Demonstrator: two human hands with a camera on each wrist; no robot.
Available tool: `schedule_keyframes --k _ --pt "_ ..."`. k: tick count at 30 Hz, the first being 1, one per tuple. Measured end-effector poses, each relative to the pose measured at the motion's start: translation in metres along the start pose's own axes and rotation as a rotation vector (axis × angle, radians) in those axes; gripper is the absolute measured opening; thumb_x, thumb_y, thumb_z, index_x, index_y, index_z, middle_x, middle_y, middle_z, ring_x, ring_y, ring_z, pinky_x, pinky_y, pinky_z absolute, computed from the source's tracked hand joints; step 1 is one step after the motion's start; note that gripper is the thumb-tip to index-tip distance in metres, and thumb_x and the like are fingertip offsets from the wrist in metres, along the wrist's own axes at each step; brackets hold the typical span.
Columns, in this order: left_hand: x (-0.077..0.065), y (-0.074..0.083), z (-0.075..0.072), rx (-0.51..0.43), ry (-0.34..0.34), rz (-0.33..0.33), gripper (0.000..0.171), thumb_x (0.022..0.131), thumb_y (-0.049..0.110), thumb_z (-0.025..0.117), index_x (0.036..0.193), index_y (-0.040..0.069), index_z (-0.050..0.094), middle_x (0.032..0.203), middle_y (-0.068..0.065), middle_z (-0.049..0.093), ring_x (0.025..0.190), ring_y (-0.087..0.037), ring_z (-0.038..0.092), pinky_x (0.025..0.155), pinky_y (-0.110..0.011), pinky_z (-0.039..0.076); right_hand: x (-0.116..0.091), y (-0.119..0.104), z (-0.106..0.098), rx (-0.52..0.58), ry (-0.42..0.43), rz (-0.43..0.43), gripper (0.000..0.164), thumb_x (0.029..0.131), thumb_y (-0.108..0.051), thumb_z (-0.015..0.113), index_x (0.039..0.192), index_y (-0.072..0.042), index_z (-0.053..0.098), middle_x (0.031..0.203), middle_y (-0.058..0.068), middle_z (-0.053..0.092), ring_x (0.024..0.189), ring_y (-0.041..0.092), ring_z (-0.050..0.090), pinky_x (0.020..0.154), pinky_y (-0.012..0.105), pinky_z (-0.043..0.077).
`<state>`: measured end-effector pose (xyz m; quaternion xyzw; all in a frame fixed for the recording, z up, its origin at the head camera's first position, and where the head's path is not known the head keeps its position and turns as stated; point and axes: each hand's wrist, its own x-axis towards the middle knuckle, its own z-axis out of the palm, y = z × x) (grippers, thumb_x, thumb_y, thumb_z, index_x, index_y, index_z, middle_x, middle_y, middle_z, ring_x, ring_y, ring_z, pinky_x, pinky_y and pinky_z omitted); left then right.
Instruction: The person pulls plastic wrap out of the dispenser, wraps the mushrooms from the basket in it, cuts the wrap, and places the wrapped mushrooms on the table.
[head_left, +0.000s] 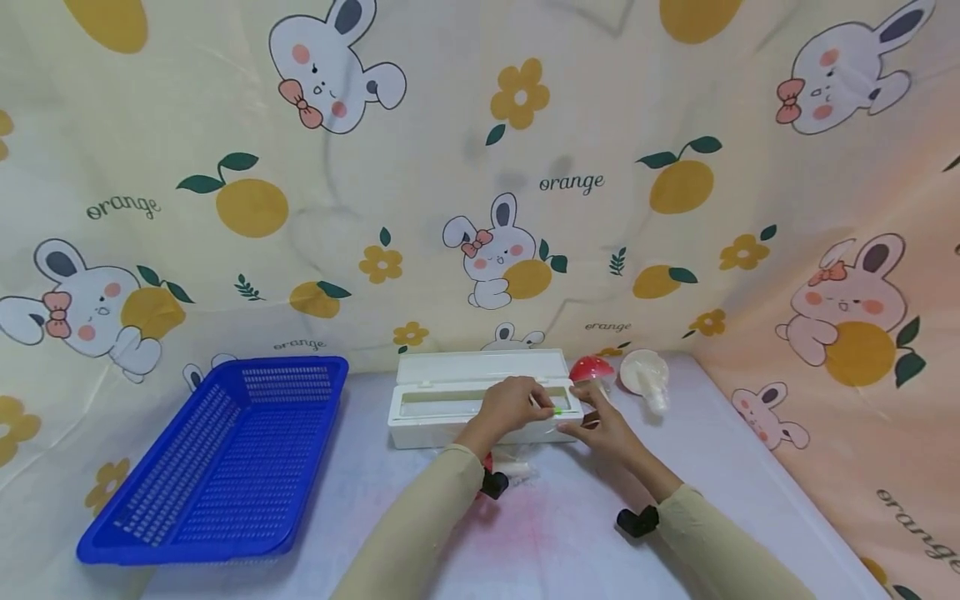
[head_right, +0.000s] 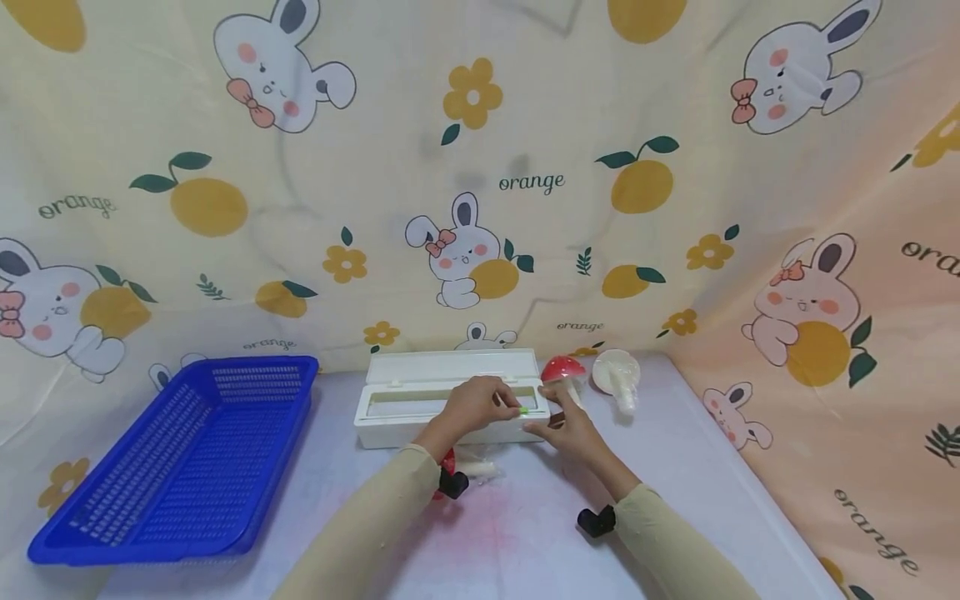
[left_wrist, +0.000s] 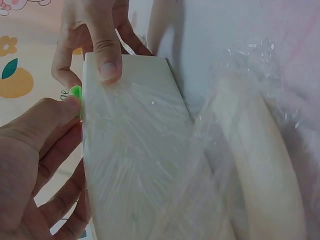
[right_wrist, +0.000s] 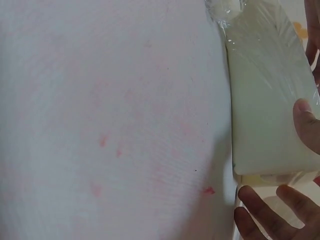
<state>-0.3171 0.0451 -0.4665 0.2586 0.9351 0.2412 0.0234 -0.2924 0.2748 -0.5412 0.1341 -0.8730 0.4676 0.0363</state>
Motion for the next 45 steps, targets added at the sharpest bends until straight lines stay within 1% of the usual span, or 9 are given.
schedule_keyframes --k 9,15,20,27,32,35,39,41,45 --pt "0.0 -0.007 -0.002 0.008 -0.015 -0.023 0.006 0.094 0.033 0.085 0.099 0.029 0.084 0.092 0.017 0.072 0.077 -0.004 0.057 0.067 -0.025 0.047 0.001 0.0 0.003 0.003 -0.008 0.007 0.069 0.093 -0.025 0.088 0.146 -0.016 0.045 0.148 0.023 0.058 0.096 0.028 0.073 0.089 0.043 0.063" --pt "-0.005 -0.009 -0.007 0.024 -0.032 -0.028 0.005 0.094 0.034 0.085 0.095 0.029 0.083 0.086 0.017 0.069 0.076 -0.006 0.057 0.067 -0.027 0.046 0.0 0.001 0.004 0.014 -0.018 -0.02 0.068 0.094 -0.024 0.087 0.146 -0.014 0.045 0.147 0.026 0.058 0.095 0.028 0.074 0.087 0.04 0.062" --pt "-0.01 -0.015 -0.015 0.027 -0.023 -0.024 0.005 0.093 0.032 0.085 0.092 0.028 0.082 0.084 0.016 0.069 0.076 -0.007 0.058 0.068 -0.029 0.047 -0.002 -0.001 0.003 0.005 0.01 -0.001 0.067 0.093 -0.025 0.087 0.145 -0.015 0.046 0.15 0.027 0.057 0.097 0.029 0.074 0.089 0.041 0.062" --pt "-0.022 -0.032 -0.03 0.038 -0.047 -0.038 0.005 0.095 0.03 0.083 0.091 0.029 0.081 0.089 0.015 0.071 0.084 -0.007 0.063 0.075 -0.032 0.051 -0.002 0.001 0.0 -0.022 0.003 0.032 0.07 0.094 -0.031 0.087 0.147 -0.018 0.044 0.151 0.024 0.055 0.103 0.032 0.073 0.094 0.048 0.062" --pt "-0.033 -0.048 -0.038 0.03 -0.062 -0.072 0.004 0.095 0.029 0.083 0.092 0.027 0.08 0.089 0.014 0.07 0.086 -0.009 0.062 0.077 -0.033 0.052 -0.005 0.004 -0.003 -0.029 -0.003 0.03 0.07 0.094 -0.032 0.086 0.148 -0.018 0.044 0.152 0.024 0.054 0.104 0.032 0.073 0.094 0.048 0.062" --pt "-0.039 -0.055 -0.043 0.053 -0.052 -0.068 0.005 0.094 0.028 0.084 0.093 0.027 0.08 0.09 0.013 0.07 0.086 -0.009 0.063 0.077 -0.033 0.052 -0.006 0.004 -0.005 -0.032 0.009 0.017 0.069 0.094 -0.03 0.086 0.147 -0.018 0.044 0.151 0.025 0.056 0.103 0.031 0.073 0.092 0.046 0.062" --pt "-0.047 -0.062 -0.05 0.072 -0.04 -0.047 0.005 0.093 0.027 0.084 0.092 0.026 0.079 0.092 0.012 0.071 0.086 -0.01 0.064 0.076 -0.034 0.053 -0.005 0.003 -0.005 -0.024 0.016 -0.007 0.067 0.094 -0.026 0.086 0.146 -0.016 0.045 0.149 0.027 0.057 0.1 0.031 0.074 0.09 0.043 0.062" --pt "-0.05 -0.064 -0.052 0.078 -0.04 -0.055 0.006 0.094 0.027 0.084 0.091 0.026 0.079 0.092 0.011 0.07 0.086 -0.011 0.063 0.075 -0.034 0.052 -0.004 0.002 -0.004 -0.02 0.003 -0.022 0.067 0.095 -0.026 0.085 0.147 -0.014 0.044 0.149 0.029 0.056 0.101 0.032 0.074 0.09 0.043 0.063" --pt "-0.055 -0.069 -0.055 0.107 -0.042 -0.066 0.007 0.093 0.026 0.084 0.09 0.026 0.078 0.091 0.011 0.069 0.086 -0.01 0.063 0.074 -0.033 0.052 -0.003 0.001 -0.001 -0.013 -0.012 -0.01 0.067 0.096 -0.028 0.084 0.147 -0.015 0.043 0.151 0.029 0.054 0.103 0.033 0.074 0.092 0.046 0.062"
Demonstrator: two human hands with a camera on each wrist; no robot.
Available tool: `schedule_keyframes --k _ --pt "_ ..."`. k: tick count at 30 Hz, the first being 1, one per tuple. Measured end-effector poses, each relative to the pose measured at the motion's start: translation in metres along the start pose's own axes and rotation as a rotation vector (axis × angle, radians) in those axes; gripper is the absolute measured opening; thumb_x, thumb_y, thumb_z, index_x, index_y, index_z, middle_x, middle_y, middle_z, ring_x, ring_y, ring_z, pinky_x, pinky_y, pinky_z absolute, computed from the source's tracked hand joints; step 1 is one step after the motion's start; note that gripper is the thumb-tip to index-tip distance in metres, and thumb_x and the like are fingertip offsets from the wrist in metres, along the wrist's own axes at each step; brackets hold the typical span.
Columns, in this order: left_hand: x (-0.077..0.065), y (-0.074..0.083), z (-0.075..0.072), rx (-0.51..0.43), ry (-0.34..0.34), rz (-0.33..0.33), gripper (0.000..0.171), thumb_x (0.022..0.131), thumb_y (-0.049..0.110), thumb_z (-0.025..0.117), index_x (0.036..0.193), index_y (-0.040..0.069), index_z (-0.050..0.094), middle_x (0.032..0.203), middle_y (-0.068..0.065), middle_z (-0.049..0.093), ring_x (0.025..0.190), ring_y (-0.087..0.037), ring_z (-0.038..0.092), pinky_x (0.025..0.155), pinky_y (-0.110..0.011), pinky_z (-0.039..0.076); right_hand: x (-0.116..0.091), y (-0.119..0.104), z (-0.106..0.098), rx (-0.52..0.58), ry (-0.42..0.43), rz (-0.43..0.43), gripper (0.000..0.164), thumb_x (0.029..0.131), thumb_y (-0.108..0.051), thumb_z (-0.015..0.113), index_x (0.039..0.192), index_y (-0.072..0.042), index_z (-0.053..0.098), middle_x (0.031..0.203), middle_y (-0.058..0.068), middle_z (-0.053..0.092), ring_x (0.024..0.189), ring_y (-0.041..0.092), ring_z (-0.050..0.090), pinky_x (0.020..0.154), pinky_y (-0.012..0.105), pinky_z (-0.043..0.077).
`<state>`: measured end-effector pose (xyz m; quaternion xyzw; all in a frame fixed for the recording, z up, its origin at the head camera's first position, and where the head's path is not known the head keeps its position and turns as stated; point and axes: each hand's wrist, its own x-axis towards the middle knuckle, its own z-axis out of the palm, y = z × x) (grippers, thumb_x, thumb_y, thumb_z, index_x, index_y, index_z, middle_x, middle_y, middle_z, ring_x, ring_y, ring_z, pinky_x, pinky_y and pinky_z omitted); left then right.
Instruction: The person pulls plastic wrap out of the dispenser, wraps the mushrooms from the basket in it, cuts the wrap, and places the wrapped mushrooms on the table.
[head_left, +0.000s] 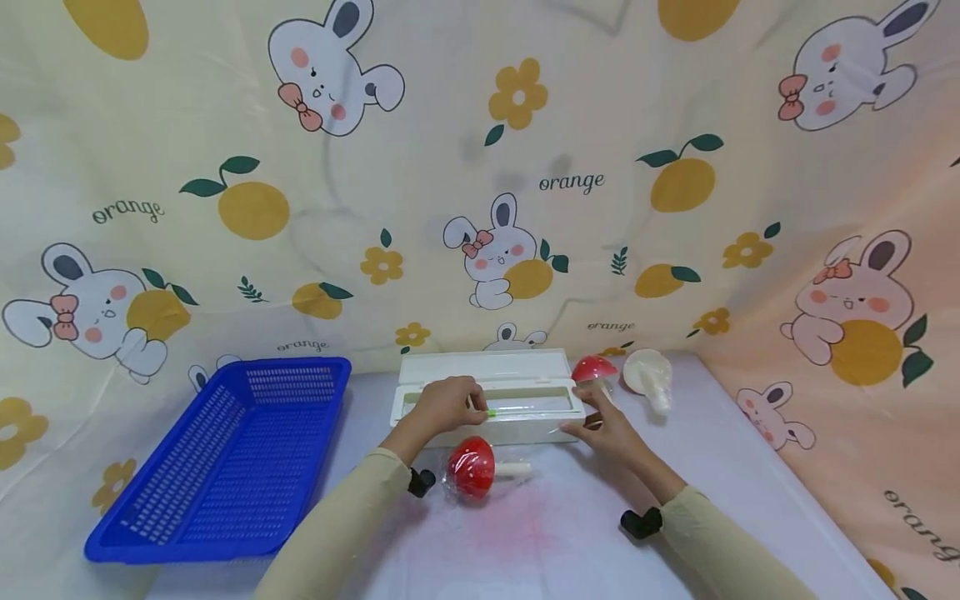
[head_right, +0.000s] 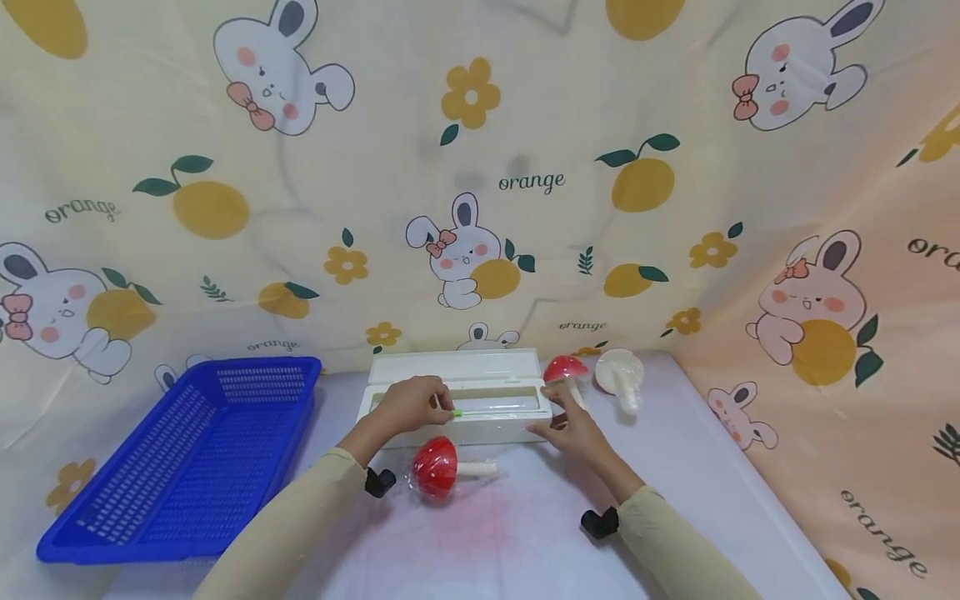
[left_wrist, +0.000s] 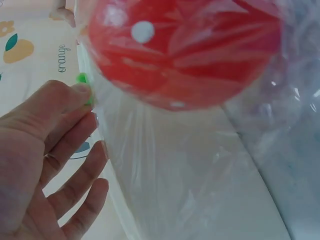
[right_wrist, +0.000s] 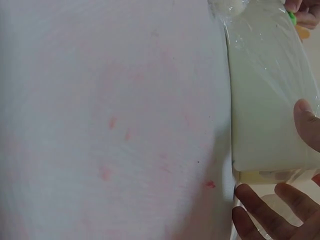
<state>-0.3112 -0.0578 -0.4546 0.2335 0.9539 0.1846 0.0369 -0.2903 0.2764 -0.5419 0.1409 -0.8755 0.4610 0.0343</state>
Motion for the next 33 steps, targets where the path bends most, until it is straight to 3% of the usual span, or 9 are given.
schedule_keyframes --k 10,20,27,33 --pt "-0.019 -0.021 -0.011 0.071 0.036 -0.025 0.01 0.091 0.025 0.085 0.088 0.025 0.076 0.091 0.01 0.068 0.083 -0.012 0.062 0.071 -0.032 0.052 0.0 -0.002 0.003 -0.009 0.008 0.025 0.068 0.095 -0.03 0.085 0.148 -0.015 0.044 0.154 0.029 0.053 0.104 0.032 0.073 0.093 0.045 0.062" --pt "-0.042 -0.065 -0.024 0.078 0.043 -0.081 0.012 0.091 0.025 0.086 0.088 0.026 0.074 0.093 0.008 0.07 0.087 -0.014 0.064 0.08 -0.039 0.056 -0.002 0.003 -0.001 -0.02 0.011 0.053 0.069 0.095 -0.033 0.085 0.147 -0.019 0.044 0.154 0.025 0.054 0.106 0.031 0.072 0.096 0.048 0.061" --pt "-0.059 -0.082 -0.034 0.155 0.095 0.021 0.012 0.087 0.023 0.087 0.089 0.023 0.075 0.099 0.003 0.069 0.09 -0.019 0.062 0.082 -0.041 0.055 0.0 0.002 0.003 -0.003 -0.005 0.044 0.069 0.095 -0.035 0.085 0.148 -0.018 0.044 0.153 0.024 0.054 0.108 0.032 0.072 0.096 0.047 0.061" --pt "-0.071 -0.091 -0.041 0.196 0.083 -0.028 0.015 0.089 0.024 0.086 0.092 0.021 0.071 0.096 -0.001 0.068 0.078 -0.017 0.053 0.071 -0.036 0.047 0.001 0.0 0.006 -0.004 0.016 0.028 0.067 0.095 -0.03 0.085 0.146 -0.017 0.045 0.151 0.023 0.055 0.105 0.031 0.072 0.093 0.044 0.062"
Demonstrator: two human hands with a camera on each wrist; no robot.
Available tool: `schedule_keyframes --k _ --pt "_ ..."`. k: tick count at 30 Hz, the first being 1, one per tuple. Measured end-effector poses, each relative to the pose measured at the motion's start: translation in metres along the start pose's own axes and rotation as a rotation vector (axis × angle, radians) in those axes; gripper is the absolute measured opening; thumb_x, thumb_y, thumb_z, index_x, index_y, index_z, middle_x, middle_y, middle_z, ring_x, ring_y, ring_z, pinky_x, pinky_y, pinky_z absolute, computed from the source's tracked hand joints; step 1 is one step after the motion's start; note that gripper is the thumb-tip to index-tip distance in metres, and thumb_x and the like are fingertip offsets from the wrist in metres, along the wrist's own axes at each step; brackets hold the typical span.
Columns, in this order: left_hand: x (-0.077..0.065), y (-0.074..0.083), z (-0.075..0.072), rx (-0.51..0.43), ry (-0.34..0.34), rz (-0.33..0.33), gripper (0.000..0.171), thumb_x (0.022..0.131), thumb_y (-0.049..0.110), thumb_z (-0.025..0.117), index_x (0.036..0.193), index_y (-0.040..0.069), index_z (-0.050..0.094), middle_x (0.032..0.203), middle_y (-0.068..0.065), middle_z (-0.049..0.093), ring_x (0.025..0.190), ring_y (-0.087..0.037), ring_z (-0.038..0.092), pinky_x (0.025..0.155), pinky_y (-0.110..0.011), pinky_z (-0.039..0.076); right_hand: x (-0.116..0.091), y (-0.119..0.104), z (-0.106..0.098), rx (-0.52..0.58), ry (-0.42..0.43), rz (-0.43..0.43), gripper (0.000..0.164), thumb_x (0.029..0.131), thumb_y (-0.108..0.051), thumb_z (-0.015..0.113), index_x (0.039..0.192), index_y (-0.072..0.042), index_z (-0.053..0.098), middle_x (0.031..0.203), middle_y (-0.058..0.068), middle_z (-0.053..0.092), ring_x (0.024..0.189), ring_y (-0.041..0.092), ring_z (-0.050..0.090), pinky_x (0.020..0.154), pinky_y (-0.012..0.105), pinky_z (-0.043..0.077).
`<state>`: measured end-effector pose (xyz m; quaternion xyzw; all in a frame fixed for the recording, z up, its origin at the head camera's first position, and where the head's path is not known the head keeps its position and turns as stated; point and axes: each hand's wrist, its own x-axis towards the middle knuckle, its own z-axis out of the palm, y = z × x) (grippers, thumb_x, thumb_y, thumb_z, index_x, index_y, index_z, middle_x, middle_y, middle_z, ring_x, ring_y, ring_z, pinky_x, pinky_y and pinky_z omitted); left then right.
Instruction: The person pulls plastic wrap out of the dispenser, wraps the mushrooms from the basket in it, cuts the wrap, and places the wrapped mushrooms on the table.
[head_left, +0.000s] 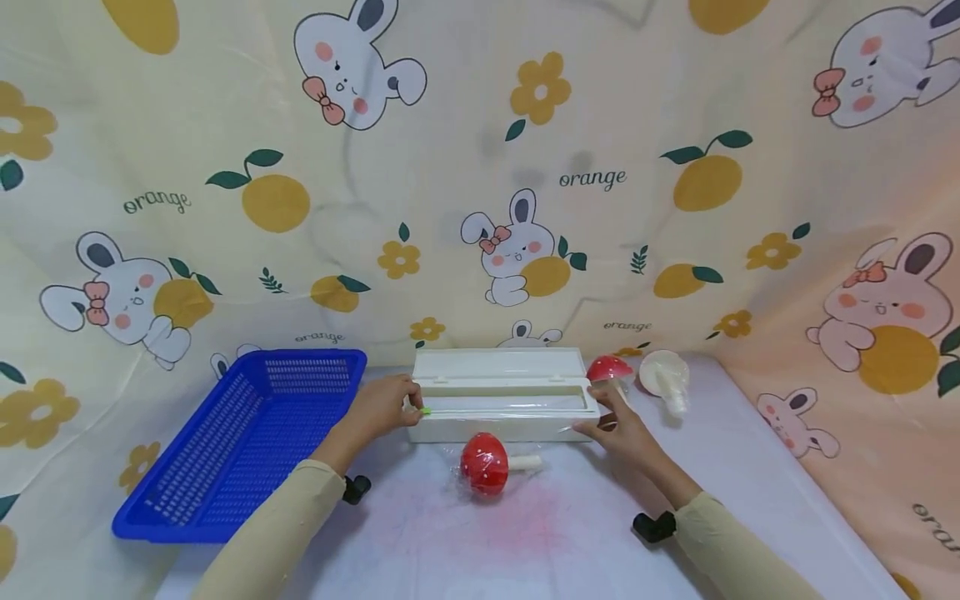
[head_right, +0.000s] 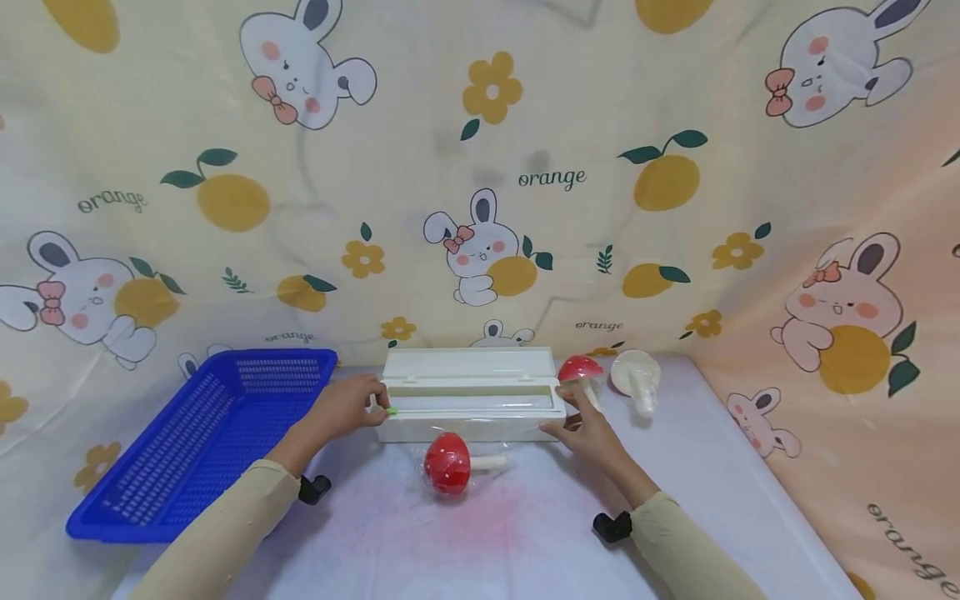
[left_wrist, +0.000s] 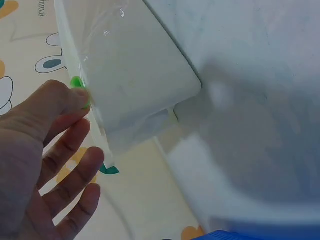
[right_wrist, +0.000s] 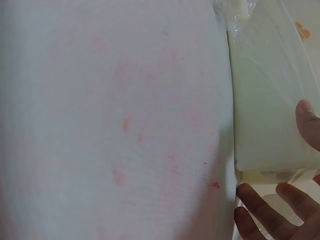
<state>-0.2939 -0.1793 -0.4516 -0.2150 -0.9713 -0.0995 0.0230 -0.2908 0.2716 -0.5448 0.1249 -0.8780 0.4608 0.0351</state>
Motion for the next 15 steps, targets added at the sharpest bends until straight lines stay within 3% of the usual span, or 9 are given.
schedule_keyframes --k 6,15 --pt "0.0031 -0.0003 0.0009 0.044 -0.016 -0.021 0.017 0.087 0.026 0.087 0.092 0.023 0.071 0.093 0.005 0.064 0.075 -0.015 0.052 0.07 -0.035 0.046 -0.0007 0.0012 -0.002 0.022 -0.002 -0.039 0.064 0.096 -0.026 0.085 0.145 -0.014 0.046 0.15 0.027 0.056 0.103 0.032 0.074 0.091 0.04 0.063" --pt "0.0022 -0.0001 -0.0018 0.073 -0.052 -0.032 0.022 0.086 0.024 0.088 0.089 0.023 0.066 0.088 0.005 0.059 0.073 -0.015 0.051 0.065 -0.032 0.041 -0.0013 0.0013 -0.0031 0.01 -0.007 0.0 0.065 0.095 -0.028 0.085 0.145 -0.017 0.045 0.151 0.024 0.056 0.105 0.032 0.073 0.094 0.043 0.062"
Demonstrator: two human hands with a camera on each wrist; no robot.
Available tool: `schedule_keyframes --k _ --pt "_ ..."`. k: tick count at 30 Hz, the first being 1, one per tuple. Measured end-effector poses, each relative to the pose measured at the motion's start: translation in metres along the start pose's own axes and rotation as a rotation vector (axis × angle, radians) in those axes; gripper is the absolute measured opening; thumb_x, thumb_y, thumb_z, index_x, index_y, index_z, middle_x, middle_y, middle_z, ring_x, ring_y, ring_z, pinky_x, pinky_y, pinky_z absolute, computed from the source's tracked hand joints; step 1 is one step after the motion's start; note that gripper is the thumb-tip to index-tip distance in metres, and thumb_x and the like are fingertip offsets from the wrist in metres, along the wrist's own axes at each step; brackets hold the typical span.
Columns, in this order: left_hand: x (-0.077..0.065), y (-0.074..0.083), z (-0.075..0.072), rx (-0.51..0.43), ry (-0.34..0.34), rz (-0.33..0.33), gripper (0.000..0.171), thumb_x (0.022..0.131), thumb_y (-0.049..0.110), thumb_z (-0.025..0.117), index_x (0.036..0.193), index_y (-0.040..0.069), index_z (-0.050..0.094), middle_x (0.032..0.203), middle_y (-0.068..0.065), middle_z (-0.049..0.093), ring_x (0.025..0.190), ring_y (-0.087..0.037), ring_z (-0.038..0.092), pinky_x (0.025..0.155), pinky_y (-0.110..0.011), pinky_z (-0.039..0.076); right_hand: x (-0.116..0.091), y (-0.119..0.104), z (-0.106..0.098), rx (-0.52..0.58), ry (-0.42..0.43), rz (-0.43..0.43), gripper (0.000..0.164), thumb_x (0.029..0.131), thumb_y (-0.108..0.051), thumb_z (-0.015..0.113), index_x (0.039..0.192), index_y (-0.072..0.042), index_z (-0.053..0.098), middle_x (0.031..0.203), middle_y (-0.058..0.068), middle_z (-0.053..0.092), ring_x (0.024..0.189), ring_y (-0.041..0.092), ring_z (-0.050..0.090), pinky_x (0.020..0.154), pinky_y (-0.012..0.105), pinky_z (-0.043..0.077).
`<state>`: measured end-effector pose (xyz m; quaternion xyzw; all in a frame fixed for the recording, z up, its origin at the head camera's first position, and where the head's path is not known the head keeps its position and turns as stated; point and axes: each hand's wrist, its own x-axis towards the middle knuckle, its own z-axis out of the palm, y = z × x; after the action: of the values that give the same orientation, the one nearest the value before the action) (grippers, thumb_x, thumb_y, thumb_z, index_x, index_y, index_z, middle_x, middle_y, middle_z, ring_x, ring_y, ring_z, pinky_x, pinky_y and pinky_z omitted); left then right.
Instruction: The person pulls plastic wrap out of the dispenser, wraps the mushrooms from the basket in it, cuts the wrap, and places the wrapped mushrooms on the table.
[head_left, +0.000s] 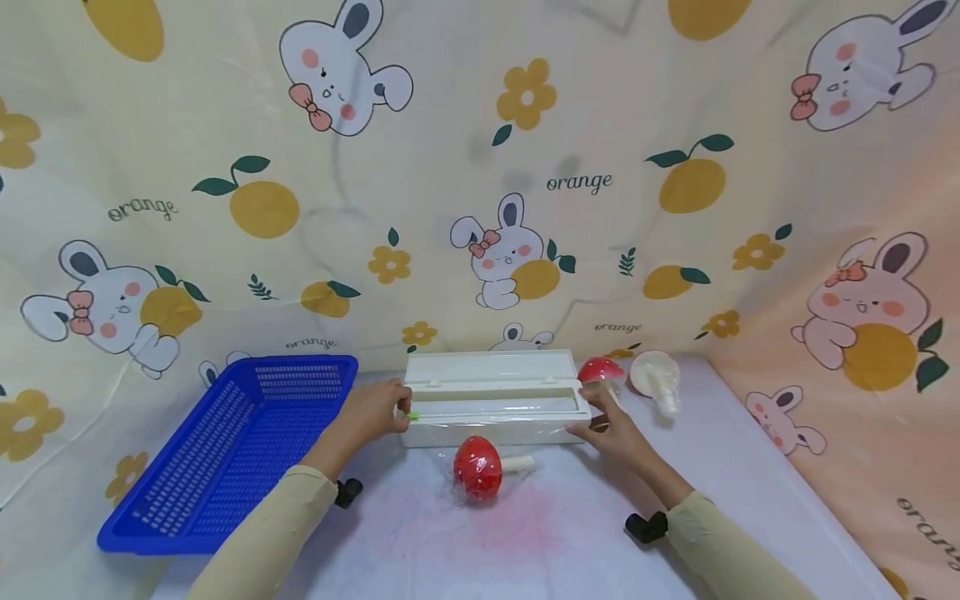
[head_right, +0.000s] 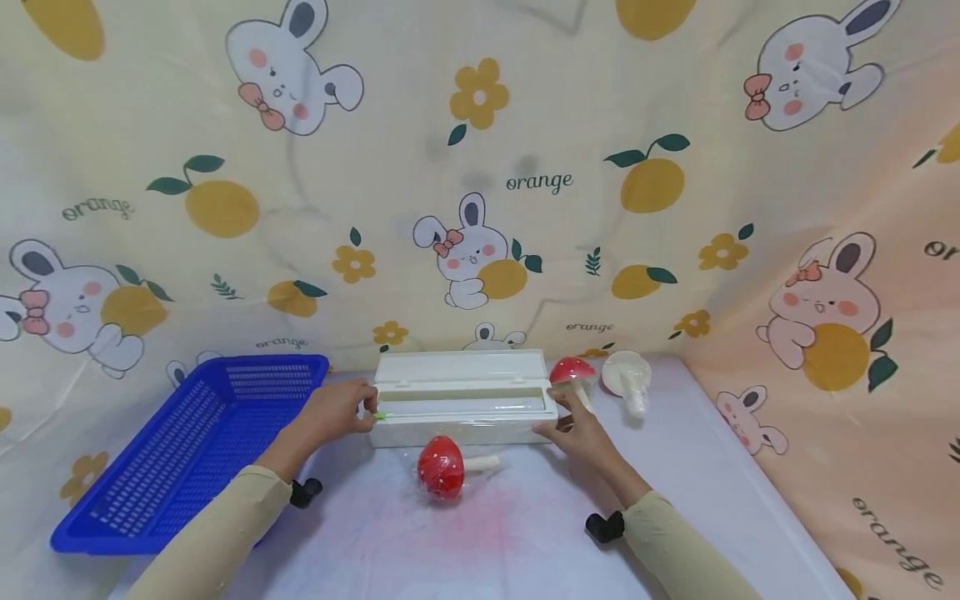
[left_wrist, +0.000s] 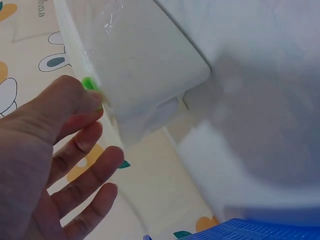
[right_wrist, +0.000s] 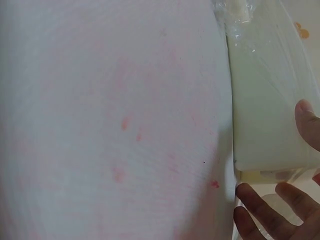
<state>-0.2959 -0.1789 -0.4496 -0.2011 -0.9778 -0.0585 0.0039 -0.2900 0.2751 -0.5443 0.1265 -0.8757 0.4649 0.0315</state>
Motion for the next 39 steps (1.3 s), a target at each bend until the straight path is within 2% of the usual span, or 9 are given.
schedule_keyframes --k 6,10,16,18,25,30,34,39 --pt "-0.004 -0.009 -0.003 0.009 -0.018 -0.032 0.024 0.086 0.023 0.089 0.087 0.024 0.065 0.091 0.003 0.065 0.073 -0.014 0.051 0.066 -0.033 0.043 0.002 -0.001 0.003 0.012 -0.018 -0.006 0.066 0.095 -0.03 0.085 0.146 -0.017 0.045 0.152 0.026 0.055 0.106 0.032 0.073 0.094 0.045 0.062" --pt "-0.004 -0.012 -0.003 0.015 -0.01 -0.013 0.021 0.087 0.022 0.087 0.088 0.024 0.066 0.091 0.004 0.066 0.074 -0.014 0.053 0.066 -0.036 0.047 0.0 0.0 0.001 0.016 0.004 -0.004 0.064 0.095 -0.026 0.085 0.144 -0.018 0.046 0.15 0.025 0.057 0.104 0.032 0.072 0.093 0.044 0.062" --pt "-0.006 -0.009 -0.001 -0.023 -0.038 -0.056 0.018 0.09 0.02 0.083 0.09 0.021 0.065 0.096 0.001 0.068 0.08 -0.015 0.054 0.069 -0.04 0.05 -0.001 -0.001 0.002 0.019 -0.011 -0.015 0.066 0.097 -0.028 0.083 0.148 -0.014 0.043 0.152 0.03 0.053 0.105 0.034 0.073 0.092 0.043 0.062" --pt "-0.005 -0.006 -0.001 -0.036 -0.028 -0.052 0.017 0.092 0.02 0.083 0.092 0.02 0.066 0.097 0.0 0.069 0.081 -0.015 0.055 0.072 -0.04 0.051 -0.002 -0.003 0.003 0.008 -0.004 -0.003 0.067 0.097 -0.028 0.083 0.149 -0.014 0.043 0.153 0.031 0.052 0.106 0.034 0.073 0.092 0.044 0.063" --pt "-0.004 0.011 0.006 -0.094 0.062 -0.018 0.022 0.093 0.03 0.086 0.105 0.018 0.072 0.101 0.002 0.068 0.087 -0.017 0.061 0.082 -0.041 0.055 -0.004 -0.007 0.003 -0.021 0.012 0.009 0.072 0.097 -0.025 0.083 0.155 -0.015 0.042 0.15 0.029 0.054 0.108 0.033 0.071 0.092 0.044 0.062" --pt "-0.003 0.026 0.016 -0.101 0.132 -0.008 0.026 0.091 0.038 0.088 0.103 0.02 0.073 0.103 0.0 0.07 0.095 -0.023 0.063 0.089 -0.046 0.055 -0.005 -0.01 0.004 -0.006 0.034 -0.017 0.076 0.097 -0.023 0.084 0.158 -0.012 0.04 0.151 0.03 0.051 0.105 0.033 0.071 0.087 0.038 0.062" --pt "-0.005 0.032 0.025 -0.102 0.217 -0.007 0.024 0.089 0.035 0.09 0.099 0.02 0.073 0.102 0.0 0.072 0.101 -0.026 0.063 0.091 -0.048 0.053 -0.006 -0.013 0.008 0.004 0.083 -0.081 0.072 0.095 -0.017 0.085 0.151 -0.005 0.042 0.147 0.029 0.05 0.103 0.037 0.069 0.083 0.037 0.062" --pt "-0.008 0.035 0.036 -0.124 0.352 0.032 0.02 0.086 0.028 0.092 0.094 0.021 0.075 0.1 0.0 0.072 0.098 -0.027 0.064 0.087 -0.047 0.054 -0.013 -0.017 0.013 -0.088 0.18 -0.169 0.059 0.092 -0.013 0.088 0.137 -0.006 0.051 0.137 0.023 0.044 0.112 0.041 0.06 0.081 0.049 0.062"
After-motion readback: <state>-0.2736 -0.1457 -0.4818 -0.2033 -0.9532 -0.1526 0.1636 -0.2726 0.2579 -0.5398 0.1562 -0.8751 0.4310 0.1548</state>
